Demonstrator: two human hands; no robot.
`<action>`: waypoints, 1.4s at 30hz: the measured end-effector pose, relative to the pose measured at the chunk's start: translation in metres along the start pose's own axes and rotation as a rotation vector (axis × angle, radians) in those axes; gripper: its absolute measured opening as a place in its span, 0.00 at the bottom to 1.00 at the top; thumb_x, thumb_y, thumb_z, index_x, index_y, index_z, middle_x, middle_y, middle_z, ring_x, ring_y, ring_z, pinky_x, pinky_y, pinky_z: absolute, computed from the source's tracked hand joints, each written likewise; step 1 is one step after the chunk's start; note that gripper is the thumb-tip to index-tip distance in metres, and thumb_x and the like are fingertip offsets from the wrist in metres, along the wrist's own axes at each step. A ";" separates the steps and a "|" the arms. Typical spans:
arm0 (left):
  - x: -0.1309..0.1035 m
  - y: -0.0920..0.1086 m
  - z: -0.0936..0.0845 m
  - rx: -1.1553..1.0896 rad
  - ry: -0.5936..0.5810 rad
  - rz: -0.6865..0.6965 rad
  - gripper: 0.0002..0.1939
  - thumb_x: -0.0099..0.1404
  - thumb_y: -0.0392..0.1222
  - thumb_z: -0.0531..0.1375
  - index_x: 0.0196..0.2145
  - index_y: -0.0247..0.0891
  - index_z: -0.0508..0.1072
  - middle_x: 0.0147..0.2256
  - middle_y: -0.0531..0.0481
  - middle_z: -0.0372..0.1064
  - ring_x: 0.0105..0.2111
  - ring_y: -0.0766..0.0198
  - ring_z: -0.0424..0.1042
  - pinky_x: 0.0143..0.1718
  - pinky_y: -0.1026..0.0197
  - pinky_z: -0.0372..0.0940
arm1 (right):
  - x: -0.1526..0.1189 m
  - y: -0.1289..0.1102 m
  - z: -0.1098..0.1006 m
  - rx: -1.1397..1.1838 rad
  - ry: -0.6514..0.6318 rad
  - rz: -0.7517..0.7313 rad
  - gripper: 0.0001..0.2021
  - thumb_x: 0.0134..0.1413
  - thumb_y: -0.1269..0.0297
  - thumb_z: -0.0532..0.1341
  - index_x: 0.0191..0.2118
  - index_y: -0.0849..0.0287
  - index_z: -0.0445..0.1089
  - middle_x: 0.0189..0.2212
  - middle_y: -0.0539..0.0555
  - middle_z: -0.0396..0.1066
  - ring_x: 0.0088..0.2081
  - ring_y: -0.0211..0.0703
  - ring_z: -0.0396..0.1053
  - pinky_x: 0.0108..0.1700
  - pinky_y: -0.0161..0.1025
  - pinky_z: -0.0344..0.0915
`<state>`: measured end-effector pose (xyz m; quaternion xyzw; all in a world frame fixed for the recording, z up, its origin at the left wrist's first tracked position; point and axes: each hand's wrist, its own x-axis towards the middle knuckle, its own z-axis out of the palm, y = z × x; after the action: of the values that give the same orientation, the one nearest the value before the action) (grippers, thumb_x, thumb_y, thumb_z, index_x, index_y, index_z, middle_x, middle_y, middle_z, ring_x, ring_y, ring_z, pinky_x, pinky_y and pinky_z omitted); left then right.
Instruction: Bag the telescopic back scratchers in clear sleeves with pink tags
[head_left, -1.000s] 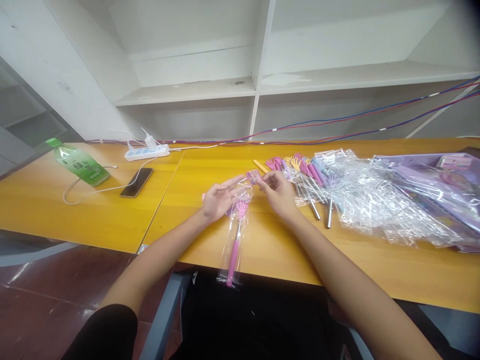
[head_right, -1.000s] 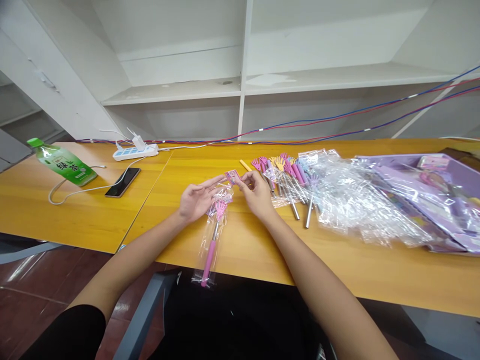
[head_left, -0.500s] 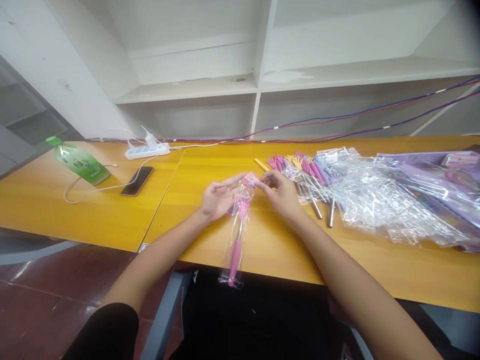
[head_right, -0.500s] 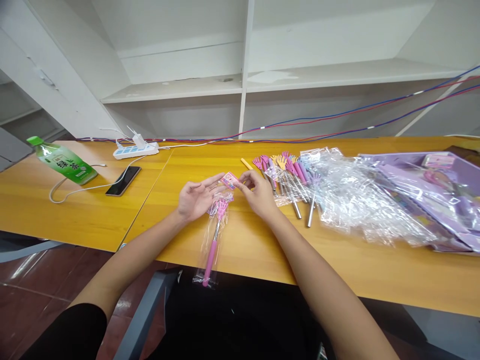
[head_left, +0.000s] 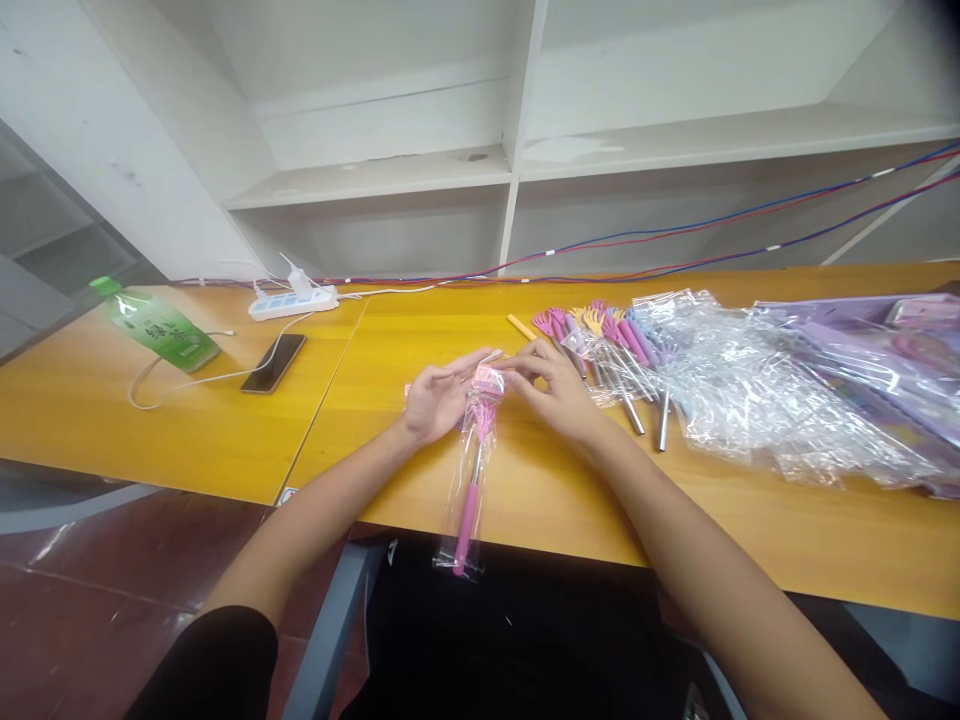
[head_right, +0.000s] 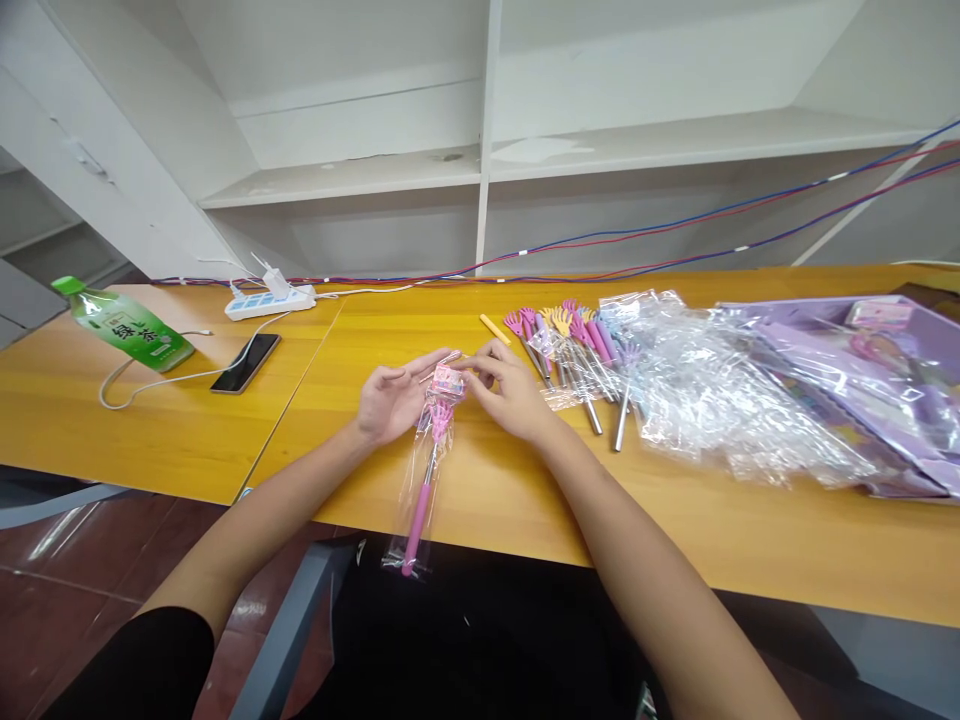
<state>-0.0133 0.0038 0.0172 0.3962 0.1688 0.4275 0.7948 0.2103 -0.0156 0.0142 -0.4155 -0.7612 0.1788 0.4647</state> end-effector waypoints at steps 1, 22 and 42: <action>0.000 0.000 0.001 0.004 0.006 0.002 0.31 0.63 0.50 0.59 0.59 0.31 0.78 0.68 0.34 0.69 0.75 0.38 0.59 0.74 0.38 0.56 | 0.000 0.000 0.000 0.009 0.011 0.008 0.13 0.73 0.53 0.62 0.47 0.52 0.82 0.38 0.55 0.67 0.38 0.47 0.70 0.42 0.46 0.70; 0.001 -0.013 -0.013 0.474 0.045 0.052 0.51 0.64 0.44 0.73 0.78 0.53 0.55 0.57 0.43 0.80 0.47 0.57 0.83 0.50 0.56 0.75 | -0.001 0.002 0.016 0.172 0.087 0.153 0.08 0.69 0.58 0.64 0.44 0.53 0.80 0.39 0.55 0.74 0.37 0.45 0.71 0.40 0.44 0.68; 0.002 -0.018 -0.013 0.675 0.299 0.186 0.26 0.61 0.53 0.73 0.36 0.43 0.58 0.27 0.60 0.65 0.27 0.69 0.69 0.31 0.66 0.63 | -0.005 -0.001 0.036 0.446 0.041 0.287 0.26 0.58 0.44 0.71 0.39 0.50 0.54 0.33 0.46 0.65 0.32 0.39 0.65 0.37 0.40 0.67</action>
<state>-0.0102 0.0062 -0.0051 0.5825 0.3776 0.4712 0.5441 0.1798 -0.0165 -0.0061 -0.4102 -0.6267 0.3977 0.5300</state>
